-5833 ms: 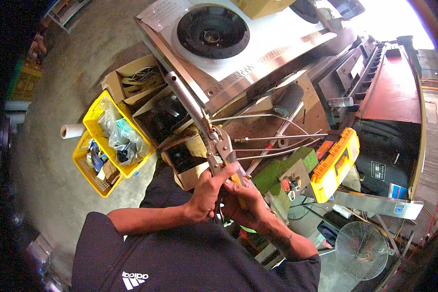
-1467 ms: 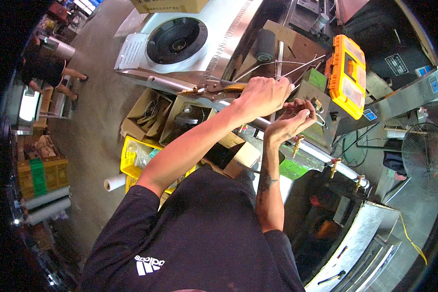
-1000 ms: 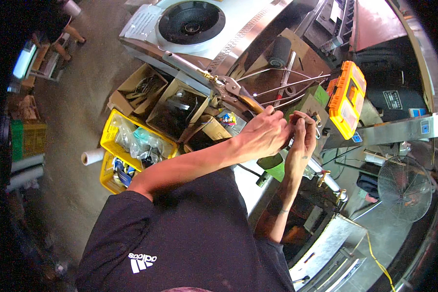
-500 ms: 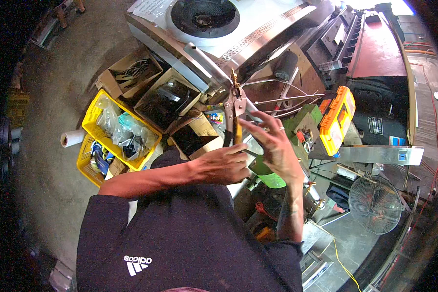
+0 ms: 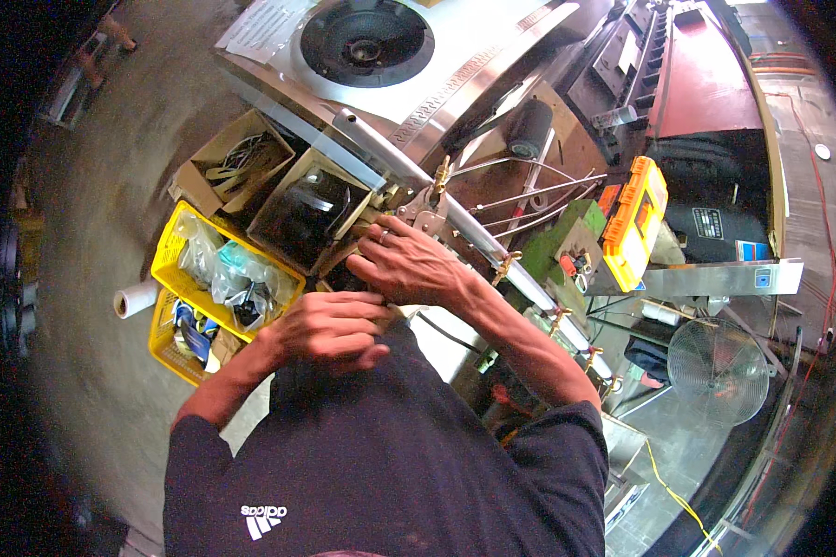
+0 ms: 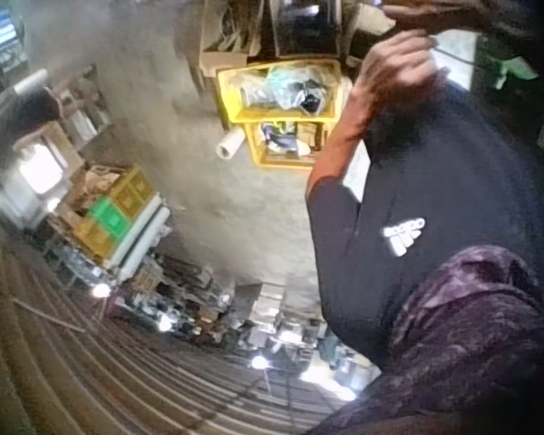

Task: The person uses pliers to tighten brass fittings onto a metal pipe. They apply a red sealant to a small brass component and attach it to the pipe, then continue tightening multiple fittings along the pipe.

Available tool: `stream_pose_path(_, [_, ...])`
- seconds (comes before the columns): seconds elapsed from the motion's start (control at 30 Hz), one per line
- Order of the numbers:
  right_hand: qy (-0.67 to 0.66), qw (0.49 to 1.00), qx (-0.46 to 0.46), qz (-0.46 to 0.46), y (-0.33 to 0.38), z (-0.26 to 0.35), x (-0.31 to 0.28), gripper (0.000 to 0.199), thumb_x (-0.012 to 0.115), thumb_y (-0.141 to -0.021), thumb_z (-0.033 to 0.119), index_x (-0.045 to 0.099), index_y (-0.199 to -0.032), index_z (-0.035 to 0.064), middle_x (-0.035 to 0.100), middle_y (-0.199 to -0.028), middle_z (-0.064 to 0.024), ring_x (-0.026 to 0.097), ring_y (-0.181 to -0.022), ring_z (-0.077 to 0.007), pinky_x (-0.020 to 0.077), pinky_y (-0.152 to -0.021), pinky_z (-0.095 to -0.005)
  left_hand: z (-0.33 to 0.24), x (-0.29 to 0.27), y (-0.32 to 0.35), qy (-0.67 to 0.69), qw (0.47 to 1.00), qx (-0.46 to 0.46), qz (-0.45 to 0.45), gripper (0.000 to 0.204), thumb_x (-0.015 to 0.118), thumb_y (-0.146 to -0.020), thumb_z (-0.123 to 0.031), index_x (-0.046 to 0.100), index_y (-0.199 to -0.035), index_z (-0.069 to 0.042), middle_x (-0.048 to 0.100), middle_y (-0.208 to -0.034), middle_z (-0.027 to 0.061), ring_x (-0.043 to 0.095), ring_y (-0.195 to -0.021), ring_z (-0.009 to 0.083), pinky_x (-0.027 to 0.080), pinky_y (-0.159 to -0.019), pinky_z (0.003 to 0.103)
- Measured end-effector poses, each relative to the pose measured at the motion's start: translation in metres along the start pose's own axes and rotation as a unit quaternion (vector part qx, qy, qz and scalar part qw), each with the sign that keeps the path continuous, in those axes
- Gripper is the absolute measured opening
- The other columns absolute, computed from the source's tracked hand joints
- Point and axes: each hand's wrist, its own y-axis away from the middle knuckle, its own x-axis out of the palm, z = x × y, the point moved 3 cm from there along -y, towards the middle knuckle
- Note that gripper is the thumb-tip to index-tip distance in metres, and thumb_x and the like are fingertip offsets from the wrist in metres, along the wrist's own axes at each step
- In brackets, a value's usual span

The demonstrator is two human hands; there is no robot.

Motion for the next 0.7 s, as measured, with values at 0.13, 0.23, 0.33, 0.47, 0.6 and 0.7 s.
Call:
stream_pose_path(0.13, [-0.01, 0.999, 0.044, 0.009, -0.012, 0.001, -0.005, 0.021, 0.066, -0.084, 0.024, 0.057, -0.098, 0.011, 0.06, -0.089, -0.0057, 0.062, -0.093, -0.0232, 0.0453, -0.086, -0.0372, -0.004, -0.014, 0.032, -0.07, 0.956, -0.228, -0.171, 0.037, 0.076, -0.087, -0.027, 0.061, -0.114, -0.008, 0.06, -0.123, 0.0172, 0.058, -0.117, 0.0351, 0.046, -0.102, 0.049])
stream_pose_path(0.23, [-0.017, 0.993, 0.113, -0.019, -0.032, -0.001, 0.003, 0.023, 0.068, -0.083, 0.022, 0.057, -0.099, 0.0098, 0.06, -0.088, -0.0068, 0.064, -0.09, -0.0251, 0.0447, -0.085, -0.0394, 0.005, 0.016, 0.038, 0.025, 0.868, -0.344, -0.356, 0.043, 0.066, -0.095, -0.025, 0.051, -0.128, -0.002, 0.052, -0.133, 0.0201, 0.052, -0.124, 0.0324, 0.042, -0.107, 0.045])
stream_pose_path(0.33, [-0.023, 0.978, 0.196, -0.064, -0.05, -0.009, 0.007, 0.029, 0.072, -0.077, 0.018, 0.056, -0.098, 0.0079, 0.06, -0.085, -0.008, 0.064, -0.088, -0.0275, 0.0438, -0.085, -0.0403, 0.033, 0.013, 0.011, 0.062, 0.761, -0.435, -0.477, 0.027, 0.045, -0.109, -0.022, 0.053, -0.121, 0.001, 0.058, -0.124, 0.0165, 0.056, -0.119, 0.0235, 0.043, -0.106, 0.038])
stream_pose_path(0.47, [-0.084, 0.94, 0.313, -0.106, -0.074, -0.03, -0.006, 0.036, 0.073, -0.074, 0.018, 0.054, -0.102, 0.0051, 0.066, -0.088, -0.0142, 0.067, -0.088, -0.0342, 0.0454, -0.085, -0.0446, 0.087, -0.035, -0.028, 0.152, 0.656, -0.427, -0.603, 0.05, 0.04, -0.111, -0.041, 0.06, -0.088, -0.002, 0.067, -0.09, 0.0111, 0.065, -0.088, 0.0233, 0.05, -0.091, 0.038])
stream_pose_path(0.6, [-0.099, 0.901, 0.382, -0.183, -0.089, -0.055, -0.014, 0.025, 0.064, -0.086, 0.017, 0.055, -0.104, 0.0018, 0.069, -0.086, -0.018, 0.069, -0.083, -0.0379, 0.0481, -0.082, -0.0493, 0.13, -0.065, -0.069, 0.231, 0.657, -0.393, -0.601, 0.053, 0.048, -0.111, -0.043, 0.056, -0.076, -0.004, 0.064, -0.072, 0.0067, 0.061, -0.067, 0.0167, 0.053, -0.075, 0.032])
stream_pose_path(0.7, [-0.112, 0.869, 0.427, -0.223, -0.099, -0.066, -0.012, 0.029, 0.067, -0.083, 0.016, 0.055, -0.104, 0.0009, 0.07, -0.088, -0.0201, 0.071, -0.086, -0.0381, 0.0502, -0.082, -0.0516, 0.158, -0.077, -0.077, 0.199, 0.715, -0.383, -0.55, 0.051, 0.05, -0.11, -0.041, 0.056, -0.076, -0.005, 0.063, -0.07, 0.0063, 0.061, -0.065, 0.0153, 0.053, -0.071, 0.031])
